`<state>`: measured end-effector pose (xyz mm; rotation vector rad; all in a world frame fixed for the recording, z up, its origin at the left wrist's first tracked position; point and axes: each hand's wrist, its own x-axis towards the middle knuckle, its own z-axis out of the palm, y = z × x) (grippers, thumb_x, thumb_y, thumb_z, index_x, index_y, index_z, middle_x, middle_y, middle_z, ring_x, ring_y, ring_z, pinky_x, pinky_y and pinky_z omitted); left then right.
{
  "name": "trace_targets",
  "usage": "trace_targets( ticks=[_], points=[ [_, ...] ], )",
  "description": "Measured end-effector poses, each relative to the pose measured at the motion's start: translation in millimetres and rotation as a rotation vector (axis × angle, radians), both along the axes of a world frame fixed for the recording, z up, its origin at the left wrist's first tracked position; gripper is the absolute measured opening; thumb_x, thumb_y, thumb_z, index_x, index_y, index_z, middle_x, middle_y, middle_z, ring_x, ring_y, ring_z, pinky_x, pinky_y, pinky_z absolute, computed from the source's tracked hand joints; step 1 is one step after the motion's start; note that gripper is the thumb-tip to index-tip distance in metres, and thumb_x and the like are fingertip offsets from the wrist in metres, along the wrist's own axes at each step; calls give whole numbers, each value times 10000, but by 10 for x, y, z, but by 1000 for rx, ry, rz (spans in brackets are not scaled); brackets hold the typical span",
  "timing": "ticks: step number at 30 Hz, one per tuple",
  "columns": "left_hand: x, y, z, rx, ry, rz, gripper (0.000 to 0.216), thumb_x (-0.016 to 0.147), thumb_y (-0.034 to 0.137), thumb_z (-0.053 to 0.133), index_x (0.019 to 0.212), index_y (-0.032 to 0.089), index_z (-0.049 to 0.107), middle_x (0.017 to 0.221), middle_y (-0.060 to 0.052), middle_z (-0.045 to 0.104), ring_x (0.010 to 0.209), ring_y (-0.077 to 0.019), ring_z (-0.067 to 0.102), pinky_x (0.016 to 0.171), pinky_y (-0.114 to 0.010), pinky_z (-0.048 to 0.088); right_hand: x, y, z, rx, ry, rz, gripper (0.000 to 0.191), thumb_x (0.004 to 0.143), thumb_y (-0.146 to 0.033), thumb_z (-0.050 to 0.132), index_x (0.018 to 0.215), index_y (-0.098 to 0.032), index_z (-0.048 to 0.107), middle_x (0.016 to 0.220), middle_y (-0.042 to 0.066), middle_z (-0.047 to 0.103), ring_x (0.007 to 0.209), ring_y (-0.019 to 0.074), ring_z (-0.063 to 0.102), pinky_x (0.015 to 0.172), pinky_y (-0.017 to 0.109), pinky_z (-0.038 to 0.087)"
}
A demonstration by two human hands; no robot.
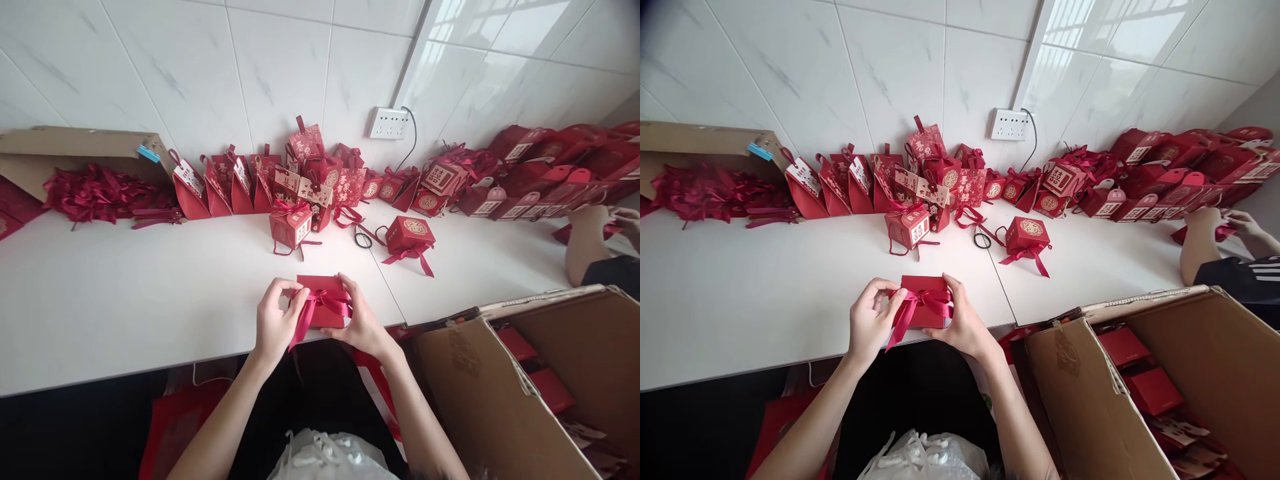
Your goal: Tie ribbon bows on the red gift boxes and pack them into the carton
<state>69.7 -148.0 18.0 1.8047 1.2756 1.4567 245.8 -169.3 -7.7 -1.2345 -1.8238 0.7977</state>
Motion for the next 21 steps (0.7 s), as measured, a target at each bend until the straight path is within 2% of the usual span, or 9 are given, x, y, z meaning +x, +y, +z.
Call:
trace_targets(
  ticks=[1, 5, 8, 11, 14, 18, 21],
  points=[
    [27, -29, 39, 155, 44, -13, 41, 824, 202, 589, 822, 184, 552, 744, 1, 595, 702, -110, 580, 657, -225, 494, -15, -22, 10, 77, -16, -29, 910, 706, -301, 710, 1409, -275, 133, 1398, 139, 274, 1322, 280, 310, 1026, 473, 389],
    [176, -152, 205, 686, 219, -181, 238, 762, 67, 639, 965, 168, 566, 810, -25, 645, 748, -124, 600, 669, -250, 520, 18, -132, 100, 390, -94, -156, 842, 768, -259, 660, 1415, -279, 122, 1413, 160, 255, 1346, 306, 270, 1013, 508, 399],
    [331, -250, 331, 894, 267, -296, 170, 789, 74, 600, 946, 140, 589, 820, -46, 676, 765, -137, 611, 667, -277, 529, 132, -247, 175, 562, -122, -304, 768, 806, -266, 612, 1411, -312, 141, 1412, 144, 269, 1332, 320, 298, 1018, 566, 368],
    [510, -349, 460, 960, 251, -391, 93, 811, 90, 571, 877, 150, 600, 805, -36, 692, 747, -124, 616, 645, -271, 531, 306, -406, 236, 621, -98, -424, 724, 819, -274, 591, 1400, -361, 168, 1421, 115, 263, 1322, 316, 318, 1007, 575, 379],
    [700, -400, 582, 806, 115, -484, 153, 794, 94, 609, 914, 184, 581, 787, -8, 681, 728, -115, 620, 649, -263, 536, 514, -610, 311, 646, -108, -512, 768, 780, -253, 644, 1391, -371, 194, 1408, 110, 280, 1298, 318, 352, 997, 588, 385],
    [982, -272, 700, 276, -69, -448, 88, 783, 148, 644, 825, 187, 577, 735, 11, 623, 660, -98, 600, 602, -214, 505, 759, -955, 416, 667, -196, -589, 785, 701, -253, 727, 1341, -353, 285, 1359, 124, 326, 1255, 343, 399, 951, 615, 413],
    [1286, -76, 688, -35, -99, -546, 109, 790, 250, 634, 766, 173, 561, 685, 20, 594, 595, -91, 581, 560, -199, 482, 866, -1283, 431, 591, -153, -664, 755, 666, -293, 751, 1295, -349, 338, 1333, 120, 349, 1234, 352, 419, 927, 609, 434]
  ],
)
